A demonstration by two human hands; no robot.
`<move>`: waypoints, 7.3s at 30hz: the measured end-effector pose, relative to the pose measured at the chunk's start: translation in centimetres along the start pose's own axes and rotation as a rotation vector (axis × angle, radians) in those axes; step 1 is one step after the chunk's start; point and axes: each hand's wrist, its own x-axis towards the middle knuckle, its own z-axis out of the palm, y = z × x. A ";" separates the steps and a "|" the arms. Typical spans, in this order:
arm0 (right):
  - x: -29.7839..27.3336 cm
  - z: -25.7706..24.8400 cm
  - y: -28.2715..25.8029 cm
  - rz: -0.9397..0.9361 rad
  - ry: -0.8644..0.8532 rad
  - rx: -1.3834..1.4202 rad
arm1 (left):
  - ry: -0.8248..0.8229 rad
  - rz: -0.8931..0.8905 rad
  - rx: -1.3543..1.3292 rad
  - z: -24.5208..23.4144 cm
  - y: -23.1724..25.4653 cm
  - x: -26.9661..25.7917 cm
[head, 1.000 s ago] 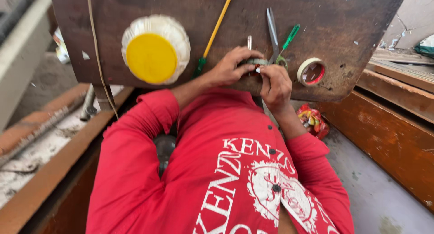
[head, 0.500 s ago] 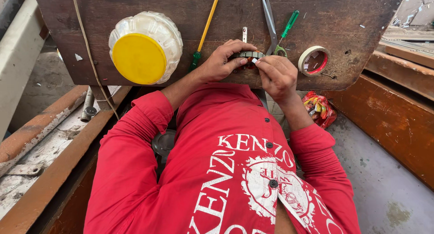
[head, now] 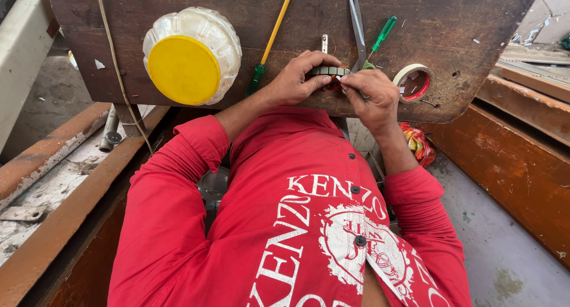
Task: The person uses a screwdriver and scissors to adjust and trim wires on a small electrical component held in their hands. They repeatedly insert the screwdriver into the component and cut small pieces of wire with the scissors.
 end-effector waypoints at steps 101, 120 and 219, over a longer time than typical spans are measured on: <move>-8.6 4.6 0.1 0.124 0.246 0.121 | 0.003 0.479 0.508 3.6 1.9 -3.0; 1.7 0.1 13.3 0.604 0.204 -0.229 | 0.216 -0.095 0.050 3.0 1.7 0.6; -5.9 -8.6 -12.8 -0.010 0.279 0.314 | 0.045 0.382 0.063 1.0 13.7 -3.5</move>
